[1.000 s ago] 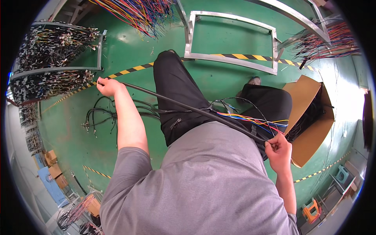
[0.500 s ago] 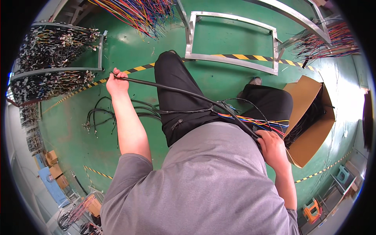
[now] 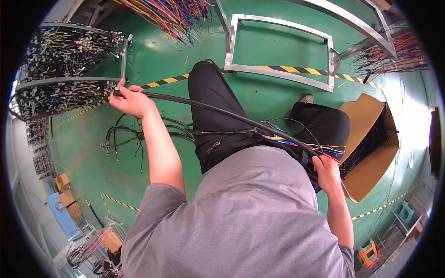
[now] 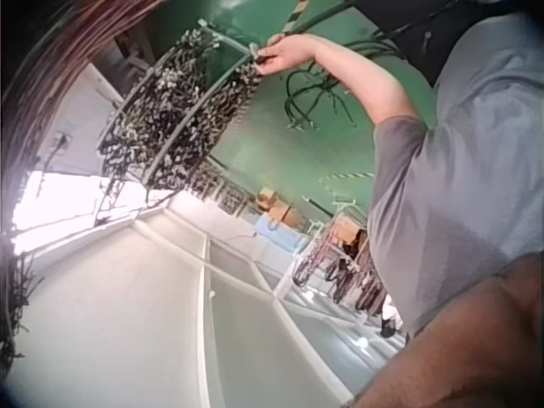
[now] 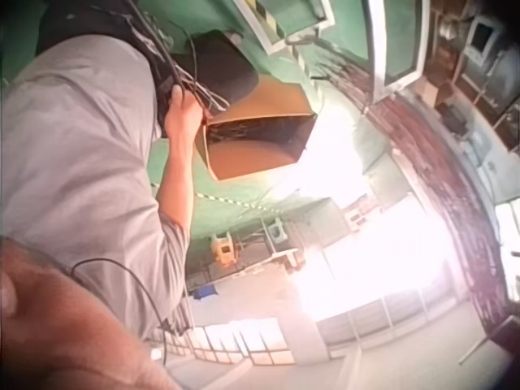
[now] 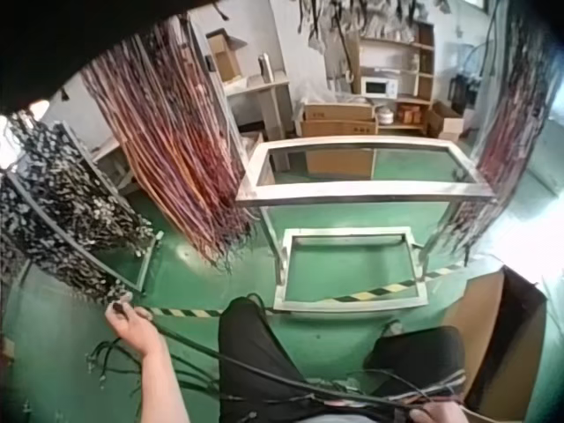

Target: Assemble multi-colored wires into a protective sleeve to create wire harnesses.

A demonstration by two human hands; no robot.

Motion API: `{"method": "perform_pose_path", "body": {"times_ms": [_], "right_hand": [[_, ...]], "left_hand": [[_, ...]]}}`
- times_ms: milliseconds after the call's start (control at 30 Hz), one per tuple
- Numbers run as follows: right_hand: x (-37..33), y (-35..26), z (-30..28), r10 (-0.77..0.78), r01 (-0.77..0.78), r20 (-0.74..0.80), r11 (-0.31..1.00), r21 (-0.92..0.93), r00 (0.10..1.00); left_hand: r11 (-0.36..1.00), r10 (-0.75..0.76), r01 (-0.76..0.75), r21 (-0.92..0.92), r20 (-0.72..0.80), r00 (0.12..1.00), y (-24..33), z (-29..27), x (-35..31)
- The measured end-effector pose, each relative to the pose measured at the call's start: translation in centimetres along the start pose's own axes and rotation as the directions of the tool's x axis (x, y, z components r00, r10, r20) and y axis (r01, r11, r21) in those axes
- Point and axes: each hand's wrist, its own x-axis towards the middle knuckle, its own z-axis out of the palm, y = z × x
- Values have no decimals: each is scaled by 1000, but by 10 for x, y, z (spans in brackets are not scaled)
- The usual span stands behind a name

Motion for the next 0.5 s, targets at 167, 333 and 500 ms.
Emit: {"method": "perform_pose_path", "body": {"times_ms": [167, 333, 500], "right_hand": [[15, 8, 9, 161, -159, 80, 987, -39, 984], [14, 4, 5, 90, -68, 209, 991, -112, 974], [7, 11, -25, -114, 53, 227, 965, 259, 967]], "left_hand": [[754, 624, -656, 29, 279, 730, 45, 8, 3], [578, 627, -779, 245, 478, 615, 19, 27, 2], [748, -583, 403, 527, 232, 779, -99, -15, 24]]}}
